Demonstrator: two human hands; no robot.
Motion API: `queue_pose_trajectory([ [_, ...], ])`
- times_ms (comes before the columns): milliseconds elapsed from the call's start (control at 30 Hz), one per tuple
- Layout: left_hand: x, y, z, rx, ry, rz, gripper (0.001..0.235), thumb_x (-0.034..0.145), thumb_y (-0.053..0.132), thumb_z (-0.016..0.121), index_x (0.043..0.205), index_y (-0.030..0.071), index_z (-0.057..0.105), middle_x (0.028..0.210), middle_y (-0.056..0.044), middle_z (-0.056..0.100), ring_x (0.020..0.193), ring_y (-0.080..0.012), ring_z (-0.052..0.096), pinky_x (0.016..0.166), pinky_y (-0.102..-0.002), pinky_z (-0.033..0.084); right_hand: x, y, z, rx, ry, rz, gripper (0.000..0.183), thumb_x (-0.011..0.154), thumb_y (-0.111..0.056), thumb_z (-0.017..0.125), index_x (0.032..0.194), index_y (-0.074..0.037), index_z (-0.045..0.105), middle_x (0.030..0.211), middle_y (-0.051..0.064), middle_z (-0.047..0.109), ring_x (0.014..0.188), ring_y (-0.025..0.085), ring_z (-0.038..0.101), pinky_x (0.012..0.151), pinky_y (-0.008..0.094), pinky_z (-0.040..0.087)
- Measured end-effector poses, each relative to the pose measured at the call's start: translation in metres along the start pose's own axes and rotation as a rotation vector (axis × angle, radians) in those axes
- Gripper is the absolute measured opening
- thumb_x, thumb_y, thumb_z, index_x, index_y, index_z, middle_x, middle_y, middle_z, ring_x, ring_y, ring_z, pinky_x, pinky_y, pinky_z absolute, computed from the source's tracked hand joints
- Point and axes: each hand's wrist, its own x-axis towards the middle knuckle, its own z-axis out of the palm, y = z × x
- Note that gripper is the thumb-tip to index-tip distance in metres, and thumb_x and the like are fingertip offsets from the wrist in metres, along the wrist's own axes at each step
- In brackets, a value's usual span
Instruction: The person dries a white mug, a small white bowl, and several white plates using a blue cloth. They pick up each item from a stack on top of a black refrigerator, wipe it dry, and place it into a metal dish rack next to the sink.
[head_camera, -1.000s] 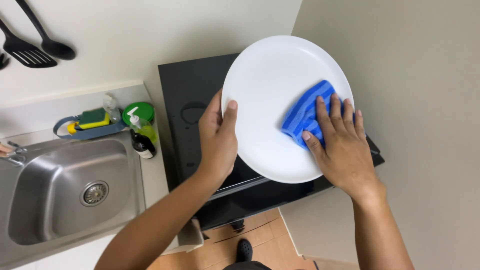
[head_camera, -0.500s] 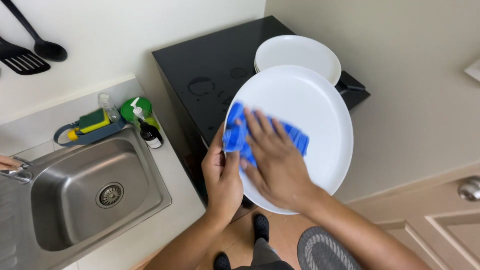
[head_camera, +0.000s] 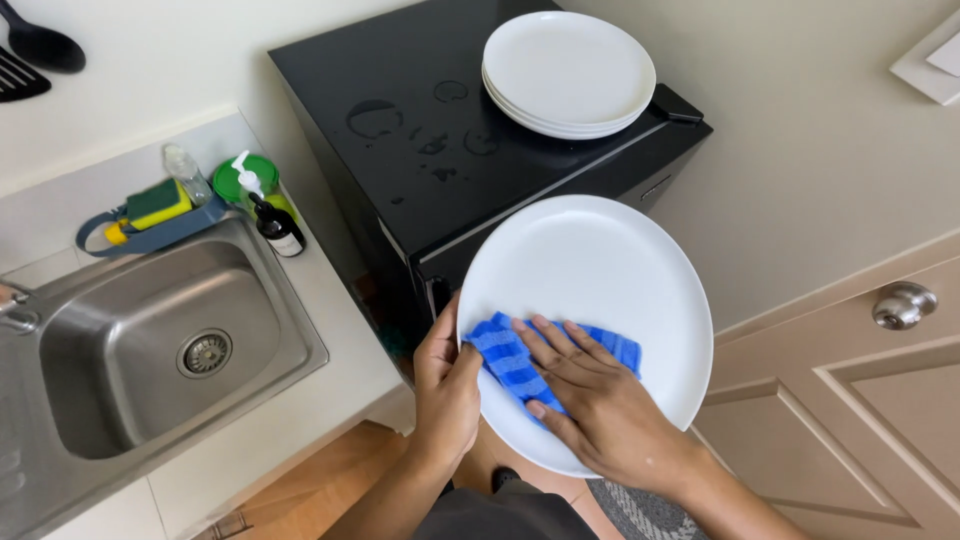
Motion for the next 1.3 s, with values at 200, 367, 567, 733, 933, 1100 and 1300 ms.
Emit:
queue_pose_trajectory([
  [200,-0.017,-0.017,0.031,0.042,-0.079,-0.069,0.049,0.100,0.003,0.051,0.148,-0.003,0.049,0.128,-0.018,0.069,0.110,-0.0159,0.070,0.096,-0.030,0.058,-0.024,0.033,-0.035,-0.124,0.080,0.160,0.059,0.088,-0.024,0.068,0.141,-0.002,0.057,0.160,0.015,0.036,0.150,0.039,0.025,0.119,0.055,0.024],
  [367,-0.031,-0.017,0.057,0.105,-0.078,-0.098,0.045,0.104,0.014,0.054,0.146,-0.003,0.053,0.125,-0.016,0.071,0.109,-0.0145,0.069,0.096,-0.029,0.057,-0.036,0.077,-0.051,-0.139,0.220,0.297,0.058,0.091,-0.020,0.064,0.143,0.001,0.052,0.166,0.020,0.028,0.153,0.048,0.018,0.116,0.052,0.028],
  [567,-0.035,-0.035,0.068,0.181,-0.025,0.041,0.044,0.107,0.021,0.053,0.146,-0.001,0.055,0.125,-0.012,0.072,0.109,-0.0115,0.067,0.096,-0.027,0.054,-0.039,0.085,-0.021,-0.211,0.180,0.236,0.065,0.094,-0.021,0.065,0.151,0.002,0.045,0.164,0.021,0.029,0.151,0.045,0.022,0.121,0.056,0.021],
  [733,-0.027,-0.060,0.053,0.098,0.144,0.076,0.041,0.107,0.021,0.053,0.141,-0.001,0.060,0.120,-0.010,0.073,0.104,-0.0097,0.066,0.092,-0.026,0.054,-0.070,0.030,-0.004,0.001,-0.064,-0.080,0.052,0.097,-0.027,0.063,0.140,0.002,0.052,0.163,0.019,0.035,0.153,0.036,0.028,0.123,0.056,0.020],
  [933,-0.037,-0.046,0.037,0.162,0.274,0.167,0.039,0.109,0.023,0.053,0.139,-0.002,0.062,0.116,-0.009,0.073,0.100,-0.0091,0.066,0.089,-0.026,0.054,-0.124,0.061,0.003,-0.072,-0.097,-0.058,0.051,0.098,-0.031,0.056,0.143,-0.006,0.052,0.162,0.015,0.040,0.153,0.032,0.032,0.124,0.056,0.021],
  [1100,-0.061,-0.046,0.042,0.224,0.256,0.188,0.040,0.109,0.024,0.053,0.140,-0.001,0.061,0.113,-0.009,0.073,0.097,-0.0094,0.065,0.087,-0.025,0.053,-0.107,0.119,0.001,-0.312,0.056,0.159,0.063,0.103,-0.042,0.041,0.157,-0.009,0.036,0.165,0.018,0.026,0.153,0.042,0.018,0.123,0.061,0.011],
  [1300,-0.084,-0.073,0.047,0.303,0.249,0.095,0.041,0.107,0.025,0.055,0.138,0.000,0.062,0.113,-0.008,0.075,0.099,-0.0107,0.066,0.088,-0.026,0.054,-0.039,0.095,0.042,-0.307,0.156,0.227,0.067,0.104,-0.044,0.046,0.162,-0.016,0.030,0.170,0.019,0.015,0.155,0.046,0.004,0.121,0.063,0.000],
])
